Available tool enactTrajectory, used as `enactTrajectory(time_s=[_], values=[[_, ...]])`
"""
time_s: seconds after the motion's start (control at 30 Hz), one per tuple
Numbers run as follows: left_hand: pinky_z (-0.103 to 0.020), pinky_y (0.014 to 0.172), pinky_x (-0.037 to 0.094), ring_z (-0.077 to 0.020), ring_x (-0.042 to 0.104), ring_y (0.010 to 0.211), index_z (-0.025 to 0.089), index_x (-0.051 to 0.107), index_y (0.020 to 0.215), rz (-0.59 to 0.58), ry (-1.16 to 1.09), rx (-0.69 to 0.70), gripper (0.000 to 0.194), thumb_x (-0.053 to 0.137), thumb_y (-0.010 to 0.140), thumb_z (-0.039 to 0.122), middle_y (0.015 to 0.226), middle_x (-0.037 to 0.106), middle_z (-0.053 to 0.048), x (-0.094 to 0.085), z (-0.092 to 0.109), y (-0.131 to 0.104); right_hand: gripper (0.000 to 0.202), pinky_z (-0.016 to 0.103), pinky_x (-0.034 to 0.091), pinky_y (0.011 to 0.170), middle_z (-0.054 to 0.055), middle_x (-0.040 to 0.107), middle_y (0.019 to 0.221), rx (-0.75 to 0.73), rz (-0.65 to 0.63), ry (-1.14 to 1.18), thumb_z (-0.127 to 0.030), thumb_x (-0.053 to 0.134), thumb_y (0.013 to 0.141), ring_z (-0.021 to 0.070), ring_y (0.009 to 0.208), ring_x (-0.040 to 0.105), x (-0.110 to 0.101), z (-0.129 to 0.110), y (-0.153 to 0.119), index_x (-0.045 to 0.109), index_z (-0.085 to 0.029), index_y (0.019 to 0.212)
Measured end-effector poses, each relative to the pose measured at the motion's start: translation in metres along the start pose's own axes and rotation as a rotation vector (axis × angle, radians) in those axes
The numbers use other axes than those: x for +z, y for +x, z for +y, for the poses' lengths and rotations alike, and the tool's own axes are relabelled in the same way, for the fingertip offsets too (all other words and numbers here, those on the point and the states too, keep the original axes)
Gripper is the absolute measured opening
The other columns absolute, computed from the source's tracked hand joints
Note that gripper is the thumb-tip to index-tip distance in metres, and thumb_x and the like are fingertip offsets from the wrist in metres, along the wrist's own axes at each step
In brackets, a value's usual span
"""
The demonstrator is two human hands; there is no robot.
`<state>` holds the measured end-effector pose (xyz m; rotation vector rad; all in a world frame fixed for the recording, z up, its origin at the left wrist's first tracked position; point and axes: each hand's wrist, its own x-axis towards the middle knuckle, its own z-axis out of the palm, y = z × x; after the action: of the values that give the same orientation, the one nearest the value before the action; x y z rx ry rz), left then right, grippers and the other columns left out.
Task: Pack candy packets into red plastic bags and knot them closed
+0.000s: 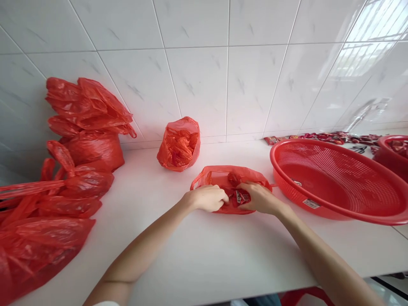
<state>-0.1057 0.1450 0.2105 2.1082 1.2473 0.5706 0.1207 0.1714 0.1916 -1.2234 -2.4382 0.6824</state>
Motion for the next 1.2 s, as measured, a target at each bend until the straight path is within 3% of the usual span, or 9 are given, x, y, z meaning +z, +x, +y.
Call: enactTrajectory(time_s=[0.1,0.23,0.37,0.43,0.53,0.8,1.03,1.13,1.2], values=[[-0.031,0.05,0.028,-0.0136,0.034,0.033,0.024,0.048,0.038,-0.127,0.139,-0.086,0.03,0.062,0.064,0.018,0.038,0.043,0.003,-0.003,0.005,-0.001,0.022,0.026,0.031,0.05,0.005,0.067,0.083,0.02,-0.009,-0.041,-0.017,0.076,0.066,0.0177,0.064,0.055,0.001,-0.002,-0.001,0.067,-0.021,0.085],[-0.032,0.055,0.035,-0.0182,0.046,0.044,0.022,0.045,0.045,-0.153,0.257,-0.133,0.032,0.057,0.073,0.018,0.045,0.046,0.0,-0.006,0.019,0.001,0.015,0.026,0.026,0.049,0.001,0.062,0.071,0.081,0.001,-0.045,-0.011,0.068,0.069,0.0142,0.059,0.047,0.006,-0.001,0.003,0.058,-0.02,0.076],[-0.034,0.071,0.049,-0.0255,0.067,0.086,0.019,0.066,0.085,-0.138,0.506,-0.088,0.026,0.043,0.085,0.006,0.091,0.07,-0.01,0.007,0.028,0.009,0.017,0.024,0.029,0.05,0.0,0.062,0.072,0.096,0.031,0.003,-0.006,0.064,0.07,0.0133,0.06,0.05,0.012,0.001,0.007,0.056,-0.02,0.076],[-0.035,0.088,0.052,-0.0256,0.065,0.11,0.017,0.064,0.111,-0.127,0.519,-0.001,0.039,0.041,0.084,0.0,0.118,0.069,-0.013,0.016,0.027,0.014,0.017,0.023,0.032,0.052,0.001,0.064,0.074,0.099,0.048,0.033,-0.006,0.064,0.069,0.0141,0.064,0.054,0.013,0.002,0.009,0.056,-0.019,0.077],[-0.035,0.099,0.051,-0.0246,0.062,0.119,0.016,0.057,0.126,-0.142,0.429,0.061,0.049,0.044,0.083,-0.002,0.129,0.066,-0.013,0.025,0.019,0.02,0.019,0.023,0.037,0.054,0.002,0.066,0.076,0.101,0.08,0.079,-0.006,0.066,0.068,0.015,0.066,0.058,0.012,0.003,0.01,0.059,-0.017,0.081],[-0.038,0.095,0.052,-0.0256,0.063,0.112,0.021,0.066,0.118,-0.135,0.439,0.103,0.039,0.049,0.087,0.004,0.124,0.066,-0.01,0.033,0.009,0.023,0.039,0.023,0.045,0.059,0.004,0.072,0.086,-0.013,0.18,0.189,0.001,0.053,0.065,0.016,0.072,0.063,0.014,0.013,0.013,0.066,-0.016,0.098],[-0.035,0.08,0.051,-0.0233,0.065,0.091,0.017,0.07,0.092,-0.068,0.449,0.021,0.025,0.045,0.096,0.018,0.098,0.068,-0.009,0.017,0.012,0.021,0.051,0.029,0.05,0.069,0.008,0.073,0.093,-0.085,0.243,0.114,0.005,0.05,0.063,0.0212,0.082,0.065,0.018,0.019,0.014,0.072,-0.015,0.104],[-0.033,0.073,0.048,-0.0219,0.065,0.084,0.017,0.066,0.081,-0.037,0.413,-0.019,0.027,0.045,0.097,0.022,0.091,0.068,-0.008,0.009,0.012,0.02,0.047,0.033,0.052,0.079,0.008,0.074,0.102,-0.151,0.298,0.153,0.003,0.052,0.065,0.0246,0.095,0.065,0.017,0.014,0.013,0.073,-0.018,0.101],[-0.032,0.07,0.047,-0.0214,0.064,0.082,0.018,0.064,0.078,-0.04,0.388,-0.019,0.027,0.046,0.097,0.023,0.087,0.068,-0.007,0.007,0.011,0.02,0.033,0.033,0.052,0.079,0.007,0.074,0.099,-0.198,0.289,0.229,-0.003,0.056,0.073,0.0235,0.093,0.065,0.016,0.009,0.011,0.073,-0.02,0.096]])
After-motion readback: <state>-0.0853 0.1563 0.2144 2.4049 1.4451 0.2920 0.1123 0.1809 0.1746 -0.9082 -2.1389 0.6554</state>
